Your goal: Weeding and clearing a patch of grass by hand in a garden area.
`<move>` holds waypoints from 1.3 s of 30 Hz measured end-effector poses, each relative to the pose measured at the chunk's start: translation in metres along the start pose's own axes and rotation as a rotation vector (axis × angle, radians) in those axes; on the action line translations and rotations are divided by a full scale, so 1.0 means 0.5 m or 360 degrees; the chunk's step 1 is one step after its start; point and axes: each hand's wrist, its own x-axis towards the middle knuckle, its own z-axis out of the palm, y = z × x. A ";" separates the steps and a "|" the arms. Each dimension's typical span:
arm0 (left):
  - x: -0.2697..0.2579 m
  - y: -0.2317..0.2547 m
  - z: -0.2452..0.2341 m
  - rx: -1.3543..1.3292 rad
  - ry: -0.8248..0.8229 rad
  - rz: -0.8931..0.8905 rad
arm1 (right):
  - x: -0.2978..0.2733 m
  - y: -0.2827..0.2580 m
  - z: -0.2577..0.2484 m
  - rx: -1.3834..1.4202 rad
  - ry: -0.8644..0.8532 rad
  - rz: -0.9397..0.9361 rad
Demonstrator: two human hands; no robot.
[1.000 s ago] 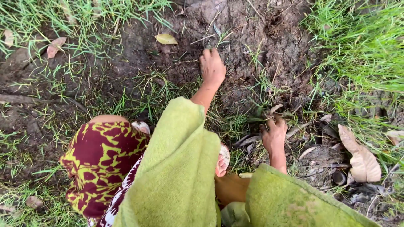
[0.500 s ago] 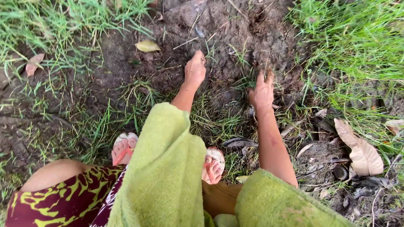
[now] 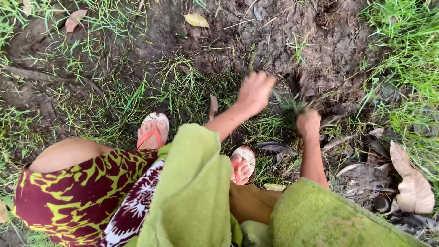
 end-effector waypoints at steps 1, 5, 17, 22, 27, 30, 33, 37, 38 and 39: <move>0.010 -0.018 -0.043 0.0299 0.0265 0.0054 | -0.039 -0.017 -0.025 0.0155 -0.0194 0.0196; 0.001 -0.052 -0.222 0.0614 0.0755 -0.0153 | -0.143 -0.159 -0.205 0.0367 -0.0860 0.0088; 0.044 -0.177 -0.216 0.0277 0.0509 -0.0320 | -0.057 -0.458 -0.313 0.0077 -0.0518 -0.0410; 0.137 -0.092 -0.220 -0.0004 0.0719 -0.0119 | -0.075 -0.459 -0.196 -0.0358 -0.0577 -0.0555; 0.153 -0.052 -0.265 0.0227 0.1002 0.0346 | -0.063 -0.381 -0.215 0.0615 -0.0923 -0.0018; 0.107 -0.118 -0.237 0.0226 0.0678 0.0039 | -0.056 -0.323 -0.296 0.0408 -0.1002 0.0275; 0.040 -0.144 -0.213 0.0555 0.0380 0.0047 | -0.008 -0.249 -0.322 0.0214 -0.0769 0.0305; -0.023 -0.168 -0.135 0.0800 -0.0089 0.0072 | 0.062 -0.245 -0.323 -0.0370 -0.0571 0.0100; -0.026 -0.200 -0.098 0.0906 -0.0028 0.0340 | 0.086 -0.250 -0.321 -0.0537 -0.0586 0.0083; -0.036 -0.198 -0.092 0.0896 -0.0037 0.0326 | 0.084 -0.254 -0.317 -0.0541 -0.0603 0.0076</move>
